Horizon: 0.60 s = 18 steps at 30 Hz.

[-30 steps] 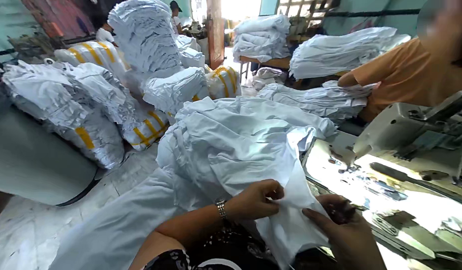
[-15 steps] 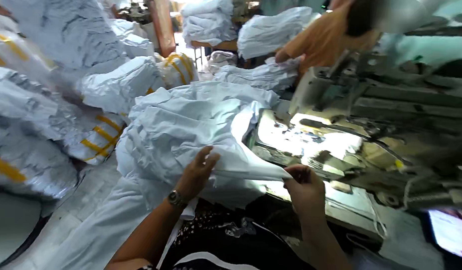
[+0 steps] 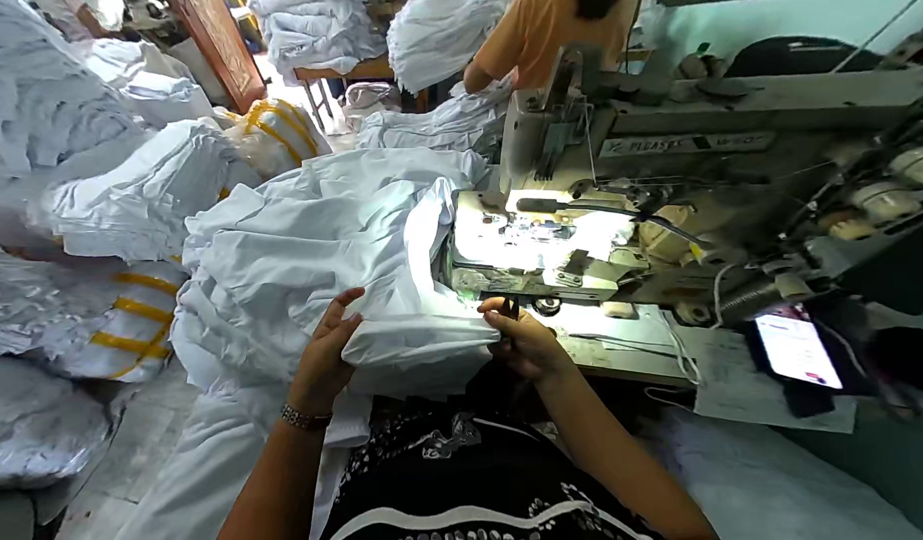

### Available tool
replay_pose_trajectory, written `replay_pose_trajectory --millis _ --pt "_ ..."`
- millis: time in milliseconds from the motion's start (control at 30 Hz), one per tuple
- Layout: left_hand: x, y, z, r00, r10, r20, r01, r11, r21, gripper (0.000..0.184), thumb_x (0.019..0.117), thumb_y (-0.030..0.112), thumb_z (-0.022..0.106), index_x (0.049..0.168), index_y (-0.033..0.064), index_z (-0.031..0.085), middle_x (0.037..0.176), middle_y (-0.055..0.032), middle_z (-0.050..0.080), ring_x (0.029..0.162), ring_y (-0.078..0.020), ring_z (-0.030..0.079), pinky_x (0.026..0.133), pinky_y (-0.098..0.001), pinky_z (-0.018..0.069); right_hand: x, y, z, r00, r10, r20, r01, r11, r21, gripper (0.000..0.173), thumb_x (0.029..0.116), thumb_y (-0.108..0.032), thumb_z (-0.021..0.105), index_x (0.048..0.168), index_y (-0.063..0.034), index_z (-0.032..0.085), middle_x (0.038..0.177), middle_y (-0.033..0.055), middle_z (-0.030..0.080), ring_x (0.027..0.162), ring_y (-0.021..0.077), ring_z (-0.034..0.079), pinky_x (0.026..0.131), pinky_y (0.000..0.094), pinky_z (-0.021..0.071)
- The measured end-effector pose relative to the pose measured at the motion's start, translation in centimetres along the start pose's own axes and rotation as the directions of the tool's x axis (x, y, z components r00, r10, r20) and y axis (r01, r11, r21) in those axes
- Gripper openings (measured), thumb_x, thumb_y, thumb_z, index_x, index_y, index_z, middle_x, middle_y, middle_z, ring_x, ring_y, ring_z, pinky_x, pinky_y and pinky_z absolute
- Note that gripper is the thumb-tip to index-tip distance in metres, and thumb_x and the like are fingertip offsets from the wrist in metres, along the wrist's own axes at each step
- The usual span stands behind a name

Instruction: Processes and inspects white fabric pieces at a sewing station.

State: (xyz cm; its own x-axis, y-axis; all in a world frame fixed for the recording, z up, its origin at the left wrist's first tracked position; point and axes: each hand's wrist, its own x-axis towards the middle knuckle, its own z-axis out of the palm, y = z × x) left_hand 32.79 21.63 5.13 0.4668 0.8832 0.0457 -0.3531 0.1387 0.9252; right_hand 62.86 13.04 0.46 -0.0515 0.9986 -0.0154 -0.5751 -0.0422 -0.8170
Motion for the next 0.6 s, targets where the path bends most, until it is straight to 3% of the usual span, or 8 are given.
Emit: replay_pose_trajectory --millis 100,133,200,267,333,400,533,600 --pt "-0.3 0.0 -1.2 1.000 -0.004 0.022 0.003 1.000 0.027 0.019 0.1038 0.011 0.049 0.116 0.0103 0.063 0.093 -0.0021 0.072 0.082 -0.0103 0.071 0.077 -0.0309 0.0620 -0.6 -1.1 0.3 0.994 -0.088 0.069 0.105 0.948 -0.302 0.015 0.0935 -0.011 0.072 0.108 -0.0110 0.076 0.081 -0.0070 0.069 0.054 -0.0044 0.049 0.049 0.0135 0.0420" --pt "-0.6 0.0 -1.5 0.998 0.019 0.060 -0.021 0.999 0.037 0.015 0.1016 0.011 0.056 0.110 0.0117 0.069 0.094 -0.0005 0.072 0.084 -0.0090 0.070 0.079 -0.0299 0.0612 -0.7 -1.5 0.3 0.987 -0.121 0.109 0.156 0.889 -0.431 0.019 0.0908 -0.009 0.074 0.110 -0.0100 0.076 0.089 -0.0071 0.071 0.062 -0.0047 0.054 0.056 0.0133 0.0466" --pt "-1.2 0.2 -1.7 0.990 0.058 0.130 -0.078 0.984 0.160 0.016 0.0932 0.011 0.072 0.109 0.0132 0.073 0.101 0.0018 0.073 0.090 -0.0069 0.069 0.083 -0.0275 0.0594 -0.6 -1.7 0.2 0.964 -0.210 0.162 0.265 0.734 -0.626 0.023 0.0885 -0.009 0.076 0.111 -0.0097 0.078 0.093 -0.0058 0.069 0.076 -0.0035 0.058 0.068 0.0137 0.0496" --pt "-1.7 0.6 -1.0 0.990 0.105 0.096 -0.135 0.905 0.404 0.021 0.0869 0.004 0.074 0.107 0.0098 0.073 0.102 0.0019 0.074 0.088 -0.0061 0.069 0.079 -0.0243 0.0594 -0.4 -1.6 0.3 0.936 -0.297 0.189 0.329 0.547 -0.770 0.019 0.0923 -0.020 0.075 0.110 -0.0159 0.080 0.086 -0.0067 0.065 0.076 -0.0046 0.053 0.069 0.0126 0.0441" --pt "-1.9 0.4 -0.1 0.980 0.197 0.037 -0.177 0.763 0.621 0.020 0.0845 0.003 0.072 0.104 0.0057 0.074 0.097 0.0012 0.074 0.082 -0.0047 0.069 0.073 -0.0218 0.0582 -0.3 -1.5 0.5 0.915 -0.345 0.208 0.348 0.416 -0.840 0.018 0.0955 -0.027 0.072 0.110 -0.0205 0.081 0.080 -0.0059 0.061 0.074 -0.0038 0.052 0.068 0.0128 0.0435" --pt "-2.0 0.0 0.2 0.943 0.330 0.044 -0.256 0.634 0.730 0.016 0.0863 0.008 0.074 0.102 0.0053 0.075 0.094 0.0017 0.075 0.083 -0.0016 0.068 0.075 -0.0189 0.0571 -0.3 -1.4 0.8 0.896 -0.388 0.215 0.360 0.355 -0.863 0.019 0.0965 -0.028 0.071 0.110 -0.0206 0.081 0.079 -0.0043 0.061 0.072 -0.0026 0.053 0.068 0.0133 0.0444" --pt "-2.1 -0.2 1.0 0.846 0.522 0.106 -0.345 0.385 0.856 0.015 0.0884 0.014 0.074 0.099 0.0054 0.078 0.084 0.0016 0.068 0.078 0.0009 0.061 0.073 -0.0139 0.0507 -0.4 -1.5 1.3 0.874 -0.421 0.243 0.380 0.279 -0.882 0.024 0.0964 -0.037 0.071 0.105 -0.0173 0.082 0.078 -0.0019 0.061 0.070 -0.0010 0.053 0.065 0.0142 0.0453" --pt "-1.6 0.1 1.9 0.813 0.568 0.128 -0.373 0.339 0.864 0.014 0.0903 0.012 0.070 0.099 0.0048 0.078 0.086 0.0001 0.066 0.082 -0.0001 0.059 0.075 -0.0138 0.0495 -0.5 -1.4 1.2 0.864 -0.435 0.255 0.399 0.282 -0.872 0.026 0.0968 -0.037 0.070 0.101 -0.0146 0.082 0.078 -0.0007 0.060 0.071 -0.0007 0.054 0.065 0.0138 0.0453"
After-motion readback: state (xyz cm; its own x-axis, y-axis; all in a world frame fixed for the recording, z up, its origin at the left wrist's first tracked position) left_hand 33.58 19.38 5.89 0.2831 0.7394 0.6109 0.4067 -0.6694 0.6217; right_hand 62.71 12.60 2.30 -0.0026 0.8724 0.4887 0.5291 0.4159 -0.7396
